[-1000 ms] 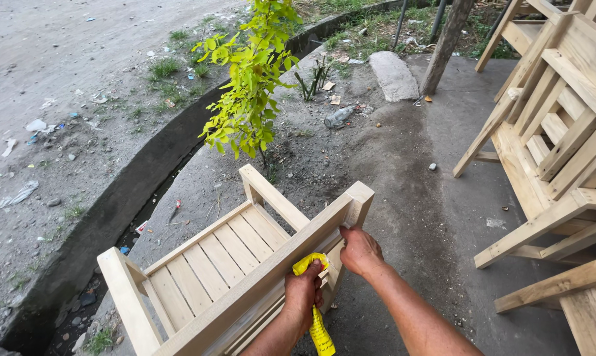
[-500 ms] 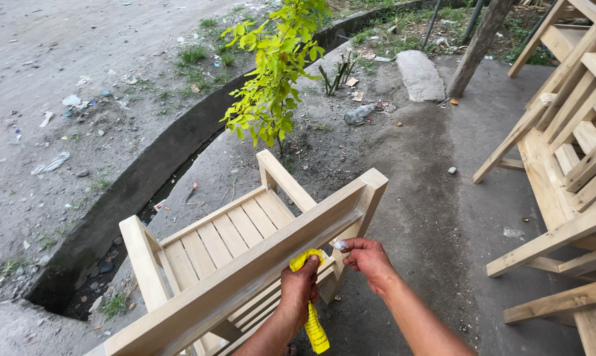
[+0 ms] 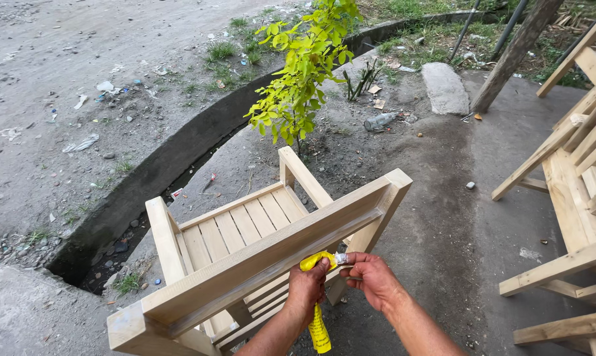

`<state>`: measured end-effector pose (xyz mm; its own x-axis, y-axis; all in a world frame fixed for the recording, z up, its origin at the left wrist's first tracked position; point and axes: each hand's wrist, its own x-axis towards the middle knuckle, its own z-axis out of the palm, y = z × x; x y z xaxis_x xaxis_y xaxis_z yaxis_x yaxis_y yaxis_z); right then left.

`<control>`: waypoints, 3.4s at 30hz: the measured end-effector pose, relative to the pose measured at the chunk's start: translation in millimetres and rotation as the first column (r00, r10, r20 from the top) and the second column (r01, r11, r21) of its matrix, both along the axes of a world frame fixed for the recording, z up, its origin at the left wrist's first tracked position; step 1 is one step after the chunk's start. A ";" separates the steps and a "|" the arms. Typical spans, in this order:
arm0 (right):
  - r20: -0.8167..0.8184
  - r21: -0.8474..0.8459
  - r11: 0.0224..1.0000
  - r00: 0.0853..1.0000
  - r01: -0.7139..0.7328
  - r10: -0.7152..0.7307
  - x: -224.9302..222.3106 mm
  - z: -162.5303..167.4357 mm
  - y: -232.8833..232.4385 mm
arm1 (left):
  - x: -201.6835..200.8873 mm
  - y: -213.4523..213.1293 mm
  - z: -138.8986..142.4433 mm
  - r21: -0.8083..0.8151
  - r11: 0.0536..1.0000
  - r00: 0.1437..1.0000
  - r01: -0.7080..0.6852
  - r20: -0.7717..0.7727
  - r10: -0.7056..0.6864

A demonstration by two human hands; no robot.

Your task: The person applies glue from a yellow tube to the joints of a wooden chair frame. They squeeze the tube and use their finger to spread the glue along the seams of the chair's backrest and legs.

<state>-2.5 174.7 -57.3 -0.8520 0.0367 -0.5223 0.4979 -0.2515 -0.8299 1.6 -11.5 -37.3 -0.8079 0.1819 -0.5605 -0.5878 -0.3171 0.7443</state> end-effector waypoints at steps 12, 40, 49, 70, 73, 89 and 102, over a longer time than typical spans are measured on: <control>-0.012 -0.102 0.995 1.000 0.010 -0.012 7.9 -0.5 -7.2 | 4.5 -1.4 -1.3 0.032 0.999 0.998 -0.042 -0.050 0.044; 0.001 -0.281 0.946 0.985 0.164 -0.171 -49.2 -60.1 57.0 | -70.0 46.5 -41.2 -0.037 0.992 0.990 -0.124 -0.078 0.121; 0.066 -0.285 0.935 0.978 0.210 -0.200 -118.0 -119.3 121.5 | -112.4 108.3 -93.8 -0.054 0.971 0.968 -0.233 -0.111 0.226; -0.124 -0.640 0.733 0.910 0.231 -0.395 -206.6 -406.3 109.7 | -202.0 149.6 -383.8 0.049 0.986 0.848 -0.157 -0.505 0.160; -0.232 -0.676 0.723 0.889 0.144 -0.394 -217.7 -436.7 106.1 | -211.7 143.6 -418.8 -0.038 0.992 0.893 -0.122 -0.440 0.093; -0.454 -0.634 0.770 0.772 0.071 -0.444 -195.1 -384.5 80.7 | -166.5 138.6 -362.5 0.172 0.973 0.821 -0.153 -0.527 0.222; -0.501 0.853 0.290 0.835 0.434 0.227 -195.4 -336.2 82.7 | -173.0 140.2 -343.3 0.050 0.984 0.840 -0.170 -0.515 0.171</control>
<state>-197.9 257.4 -393.5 -0.8725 0.3031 0.3833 0.0257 0.8117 -0.5835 -171.4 128.8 -380.5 -0.9984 0.0150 -0.0546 -0.0562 -0.3785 0.9239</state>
